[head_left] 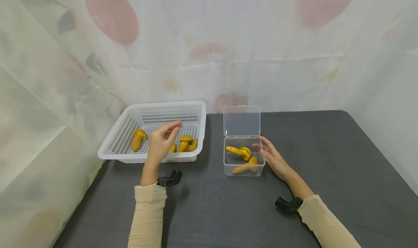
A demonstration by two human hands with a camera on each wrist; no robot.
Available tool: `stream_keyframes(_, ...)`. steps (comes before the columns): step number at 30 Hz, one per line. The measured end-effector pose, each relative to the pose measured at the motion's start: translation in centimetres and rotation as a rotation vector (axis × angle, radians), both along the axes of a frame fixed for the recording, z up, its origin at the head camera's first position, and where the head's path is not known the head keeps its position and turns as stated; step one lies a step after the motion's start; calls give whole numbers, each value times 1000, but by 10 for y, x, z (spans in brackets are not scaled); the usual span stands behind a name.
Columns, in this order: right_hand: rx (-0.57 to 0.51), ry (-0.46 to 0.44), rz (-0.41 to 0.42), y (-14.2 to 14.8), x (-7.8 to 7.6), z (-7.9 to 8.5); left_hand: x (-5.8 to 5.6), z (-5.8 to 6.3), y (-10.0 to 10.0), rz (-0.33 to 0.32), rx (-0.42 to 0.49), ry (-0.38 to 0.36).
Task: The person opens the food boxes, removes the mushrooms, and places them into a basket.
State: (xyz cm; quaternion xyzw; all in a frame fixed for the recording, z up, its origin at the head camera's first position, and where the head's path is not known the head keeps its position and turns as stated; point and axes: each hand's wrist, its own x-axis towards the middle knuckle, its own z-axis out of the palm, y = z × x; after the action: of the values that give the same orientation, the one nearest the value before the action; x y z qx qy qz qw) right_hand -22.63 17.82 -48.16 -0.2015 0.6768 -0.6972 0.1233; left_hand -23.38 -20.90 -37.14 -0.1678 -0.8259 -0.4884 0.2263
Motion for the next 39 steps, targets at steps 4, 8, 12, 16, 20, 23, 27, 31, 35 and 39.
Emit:
stream_keyframes(4,2,0,0,0,0,0,3,3,9,-36,-42,22)
stream_keyframes(8,3,2,-3,0,0,0,7,6,20,-98,-75,44)
stream_keyframes(12,6,-1,-4,-1,0,0,10,7,28,-145,-78,45)
stream_keyframes(16,5,-4,-5,-1,0,0,12,7,35,-173,-72,19)
stream_keyframes(20,7,-3,-8,-1,0,0,14,7,42,-217,-68,-1)
stream_keyframes(23,9,0,-8,-1,0,0,14,8,48,-247,-71,-22)
stream_keyframes(27,9,3,-6,0,0,0,14,5,57,-281,-108,-46)
stream_keyframes(31,-1,-2,-5,-1,-1,0,14,0,71,-319,-185,-50)
stream_keyframes(35,-12,3,0,-1,-1,-1,13,-5,85,-373,-247,-47)
stream_keyframes(39,-16,6,-2,-1,0,-1,10,-10,99,-425,-285,-48)
